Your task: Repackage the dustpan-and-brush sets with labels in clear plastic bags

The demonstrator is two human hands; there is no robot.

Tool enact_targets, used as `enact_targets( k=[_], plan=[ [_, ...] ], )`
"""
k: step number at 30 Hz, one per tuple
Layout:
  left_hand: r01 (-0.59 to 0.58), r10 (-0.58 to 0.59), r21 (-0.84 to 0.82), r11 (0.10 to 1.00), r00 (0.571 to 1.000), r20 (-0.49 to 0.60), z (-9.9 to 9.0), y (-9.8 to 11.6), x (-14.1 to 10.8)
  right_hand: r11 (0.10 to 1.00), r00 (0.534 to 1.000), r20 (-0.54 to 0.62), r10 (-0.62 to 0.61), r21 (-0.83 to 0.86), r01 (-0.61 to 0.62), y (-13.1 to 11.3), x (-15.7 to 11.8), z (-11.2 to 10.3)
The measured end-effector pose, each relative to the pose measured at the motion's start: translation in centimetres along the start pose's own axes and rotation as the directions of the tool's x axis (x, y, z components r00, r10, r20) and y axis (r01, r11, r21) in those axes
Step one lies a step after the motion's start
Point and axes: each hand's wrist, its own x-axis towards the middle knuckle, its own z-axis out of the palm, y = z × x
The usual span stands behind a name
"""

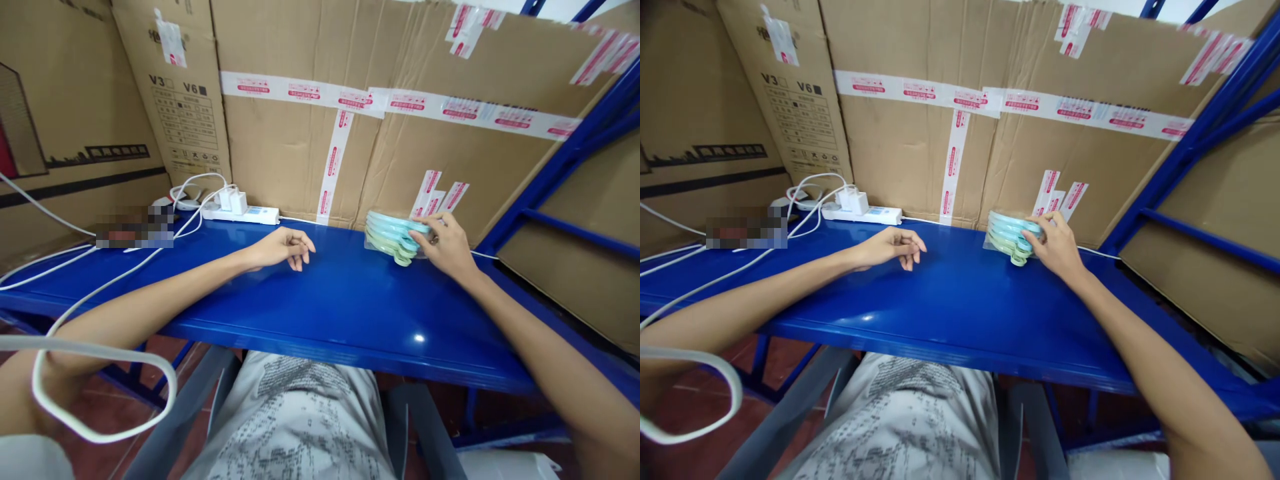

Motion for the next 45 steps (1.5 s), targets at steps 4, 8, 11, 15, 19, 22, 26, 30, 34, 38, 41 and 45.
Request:
enact_targets(
  k=[4,8,11,15,19,22,26,30,34,38,41,45],
  plan=[
    [-0.031,0.030,0.044,0.999,1.000,0.009,-0.1,-0.2,0.1,0.997,0.995,0.065,0.070,-0.035,-0.068,-0.3,-0.6,0.4],
    [-0.083,0.080,0.197,0.977,0.996,0.026,0.2,-0.4,0.0,0.993,0.989,0.128,0.073,-0.104,-0.059,-0.1,-1.0,1.1],
    [-0.156,0.149,0.432,0.888,0.988,0.052,0.7,-0.3,-0.2,0.992,0.993,0.106,0.043,-0.124,-0.029,0.4,-1.0,1.7],
    [-0.216,0.182,0.635,0.742,0.976,0.119,1.0,-0.3,-0.3,0.991,0.995,0.102,0.001,-0.135,0.013,0.7,-1.0,2.3],
    [-0.209,0.194,0.661,0.721,0.976,0.097,0.8,-0.8,0.0,0.980,0.993,0.114,0.017,-0.197,0.006,0.3,-1.2,2.5],
    [-0.210,0.181,0.588,0.782,0.978,0.108,0.0,-0.5,0.9,0.961,0.989,0.140,0.057,-0.275,-0.016,-0.1,-0.8,2.1],
    [-0.193,0.168,0.429,0.883,0.981,0.095,-3.0,2.6,3.2,0.951,0.980,0.192,0.053,-0.310,0.009,0.3,1.8,0.9],
    [-0.244,0.254,0.074,0.967,0.949,-0.189,-8.1,6.9,4.6,0.965,0.961,0.276,0.030,-0.259,0.045,1.2,4.3,0.6],
    [-0.476,0.259,-0.291,0.830,0.791,-0.555,-11.0,6.9,4.3,0.947,0.985,0.138,0.104,-0.318,-0.056,0.8,3.3,1.5],
    [-0.194,-0.053,-0.348,0.917,0.807,-0.588,-9.9,3.4,4.2,0.953,0.997,0.028,0.078,-0.295,-0.067,-0.1,1.0,2.1],
    [-0.102,-0.128,-0.317,0.943,0.766,-0.630,-8.6,1.9,4.6,0.963,0.996,0.014,0.090,-0.255,-0.083,0.0,0.5,2.1],
    [-0.089,0.071,0.005,0.996,0.758,-0.649,-8.6,2.0,4.4,0.979,0.996,0.026,0.087,-0.188,-0.081,0.7,0.8,2.1]
  ],
)
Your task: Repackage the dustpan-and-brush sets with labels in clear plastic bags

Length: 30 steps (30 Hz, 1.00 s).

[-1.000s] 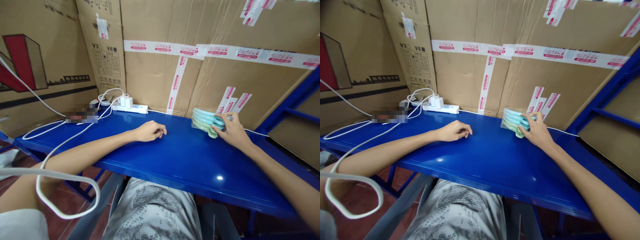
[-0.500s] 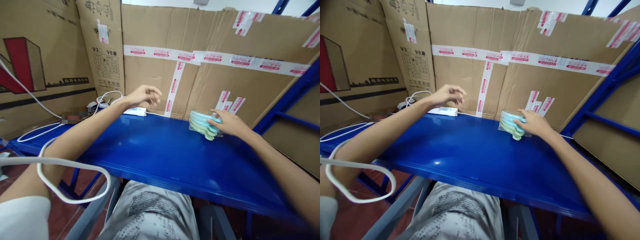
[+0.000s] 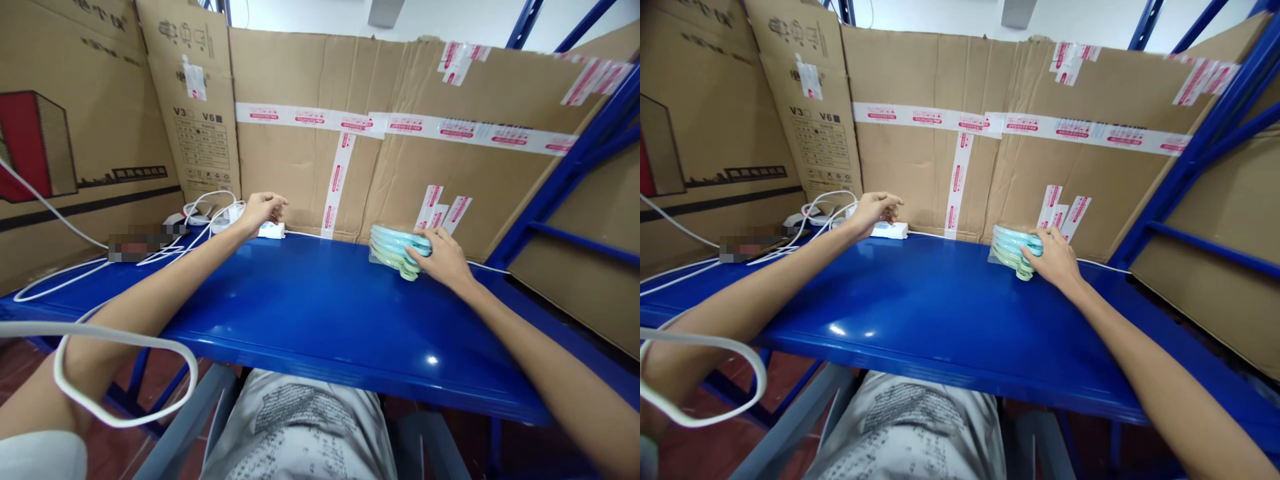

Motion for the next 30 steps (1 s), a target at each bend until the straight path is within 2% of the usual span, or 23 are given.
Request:
enact_targets(
  k=[1,2,3,5,7,9,12,14,17,20,23,25,27,28,30],
  plan=[
    [-0.123,0.121,0.180,0.976,0.992,0.024,-0.3,0.1,-0.1,1.000,1.000,-0.009,-0.013,0.010,0.013,0.1,0.0,0.1],
    [-0.256,0.240,0.375,0.891,0.967,0.092,-0.7,0.2,-0.1,1.000,0.999,-0.022,-0.026,0.016,0.026,0.1,0.1,0.2],
    [-0.377,0.323,0.540,0.753,0.926,0.196,-1.1,0.2,-0.2,0.999,0.999,-0.036,-0.036,0.021,0.037,0.1,0.0,0.4],
    [-0.530,0.342,0.713,0.459,0.846,0.409,-1.6,0.1,-0.4,0.998,0.997,-0.058,-0.054,0.042,0.056,0.0,0.0,0.5],
    [-0.593,0.273,0.762,0.259,0.802,0.531,-1.9,0.0,-0.5,0.996,0.996,-0.070,-0.059,0.069,0.064,0.1,0.2,0.4],
    [-0.607,0.231,0.783,0.139,0.788,0.570,-1.9,0.0,-0.5,0.995,0.995,-0.095,-0.039,0.084,0.047,0.5,0.4,0.0],
    [-0.603,0.228,0.797,0.038,0.782,0.581,-2.0,0.1,-0.4,0.994,0.973,-0.228,0.031,0.112,-0.006,1.4,0.9,-1.3],
    [-0.592,0.236,0.806,-0.002,0.783,0.576,-2.1,0.1,-0.4,0.986,0.933,-0.355,0.063,0.164,-0.005,1.7,1.2,-2.4],
    [-0.565,0.239,0.824,-0.031,0.797,0.555,-2.2,0.2,-0.4,0.946,0.875,-0.483,0.046,0.302,0.117,0.8,1.1,-3.8],
    [-0.530,0.280,0.847,0.041,0.820,0.499,-2.2,0.2,-0.3,0.839,0.878,-0.478,-0.008,0.475,0.266,-1.5,0.4,-4.1],
    [-0.507,0.325,0.826,0.247,0.846,0.422,-2.0,0.1,0.0,0.721,0.936,-0.327,-0.129,0.618,0.315,-4.0,-0.8,-3.2],
    [-0.500,0.305,0.775,0.386,0.862,0.405,-1.9,0.1,0.3,0.659,0.942,-0.191,-0.277,0.675,0.331,-5.4,-1.5,-2.4],
    [-0.517,0.252,0.716,0.469,0.855,0.453,-1.8,-0.2,0.6,0.623,0.904,-0.063,-0.422,0.704,0.340,-6.2,-2.0,-1.7],
    [-0.540,0.216,0.687,0.486,0.836,0.504,-1.7,-0.4,0.6,0.618,0.877,-0.006,-0.480,0.707,0.343,-6.3,-2.1,-1.5],
    [-0.606,0.133,0.628,0.488,0.763,0.633,-1.4,-0.9,0.6,0.637,0.834,0.082,-0.545,0.688,0.348,-6.3,-2.1,-1.2]
  ],
)
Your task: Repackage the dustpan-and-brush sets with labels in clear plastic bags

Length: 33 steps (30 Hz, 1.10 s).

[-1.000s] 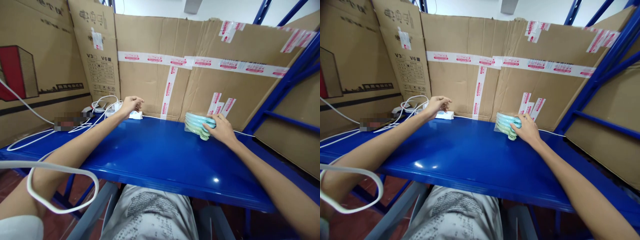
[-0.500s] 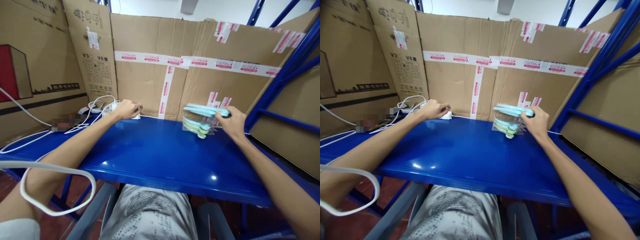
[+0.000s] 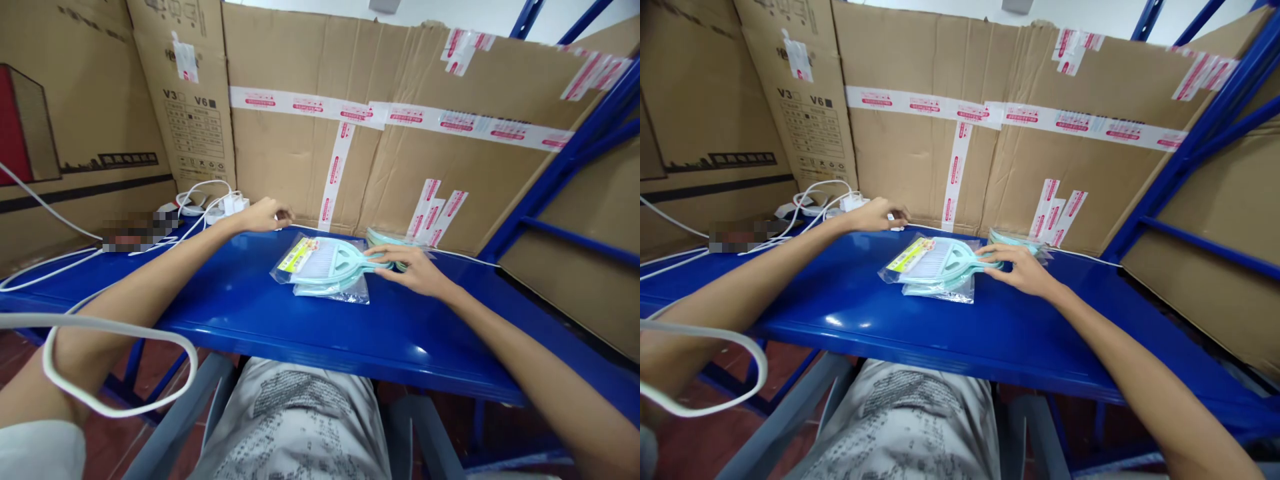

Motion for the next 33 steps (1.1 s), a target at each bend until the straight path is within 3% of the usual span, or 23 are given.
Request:
enact_targets(
  k=[4,9,13,16,19,23,27,33],
  plan=[
    [-0.122,0.109,0.042,0.992,0.968,0.226,1.5,0.4,0.0,0.994,0.995,0.091,0.043,-0.101,-0.034,0.9,-0.2,-0.1],
    [-0.170,0.098,0.256,0.952,0.957,0.272,2.6,1.4,-0.2,0.982,0.981,0.113,0.156,-0.128,-0.141,1.0,-0.2,0.0],
    [-0.209,0.120,0.351,0.913,0.958,0.260,2.7,2.6,-0.4,0.965,0.962,-0.090,0.258,0.064,-0.253,0.8,-0.1,-0.2],
    [-0.226,0.125,0.375,0.899,0.953,0.275,2.8,3.5,-0.6,0.906,0.899,-0.263,0.349,0.341,-0.252,0.8,0.1,-0.6],
    [-0.226,0.110,0.398,0.889,0.950,0.293,2.9,4.0,-0.7,0.842,0.821,-0.400,0.407,0.514,-0.167,0.9,0.3,-1.3],
    [-0.218,0.115,0.423,0.880,0.960,0.256,2.8,4.2,-0.7,0.832,0.751,-0.504,0.427,0.545,-0.107,1.3,0.4,-1.7],
    [-0.188,0.119,0.360,0.914,0.971,0.206,2.6,4.7,-0.7,0.846,0.760,-0.504,0.411,0.521,-0.112,1.3,0.3,-1.8],
    [-0.217,0.195,0.138,0.966,0.968,0.155,3.5,5.6,-0.6,0.883,0.741,-0.553,0.381,0.454,-0.115,1.1,-0.1,-2.2]
  ],
)
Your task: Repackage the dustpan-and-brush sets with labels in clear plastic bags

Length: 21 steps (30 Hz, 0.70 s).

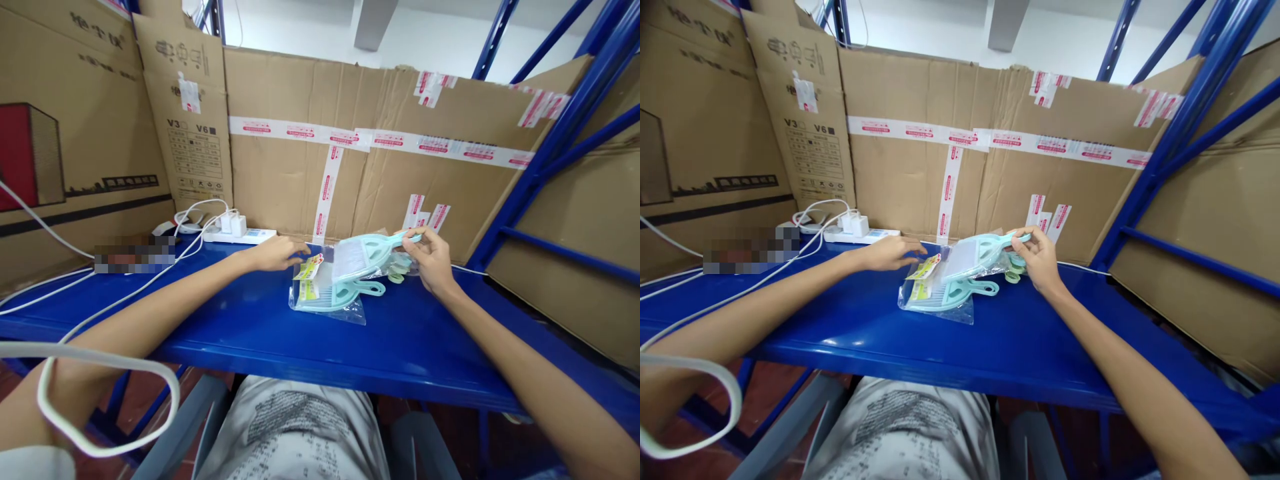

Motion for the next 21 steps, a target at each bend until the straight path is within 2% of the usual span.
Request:
enact_targets(
  k=[3,6,8,13,17,21],
  plan=[
    [-0.067,0.070,-0.156,0.985,0.997,0.015,0.6,-0.1,0.0,0.999,0.999,-0.045,-0.023,-0.028,0.022,0.0,0.0,-0.2],
    [-0.095,0.159,-0.338,0.936,0.973,0.169,0.7,-0.8,-0.2,0.998,0.997,-0.082,-0.015,-0.061,0.010,0.1,0.0,-0.3],
    [-0.053,0.172,-0.436,0.898,0.956,0.238,0.9,-1.4,-0.2,0.998,0.996,-0.091,-0.002,-0.063,-0.004,0.3,0.0,-0.3],
    [0.137,-0.076,-0.492,0.860,0.987,0.142,2.8,-2.3,0.6,0.999,0.994,-0.104,0.026,-0.043,-0.031,0.8,-0.1,-0.5],
    [0.193,-0.102,-0.626,0.756,0.979,0.178,4.4,-2.4,0.9,0.996,0.996,-0.071,0.048,-0.066,-0.053,0.7,-0.3,-0.3],
    [0.310,-0.221,-0.715,0.627,0.951,0.219,5.0,-2.2,0.8,0.994,0.997,-0.019,0.077,-0.079,-0.078,0.2,-0.4,0.1]
  ],
)
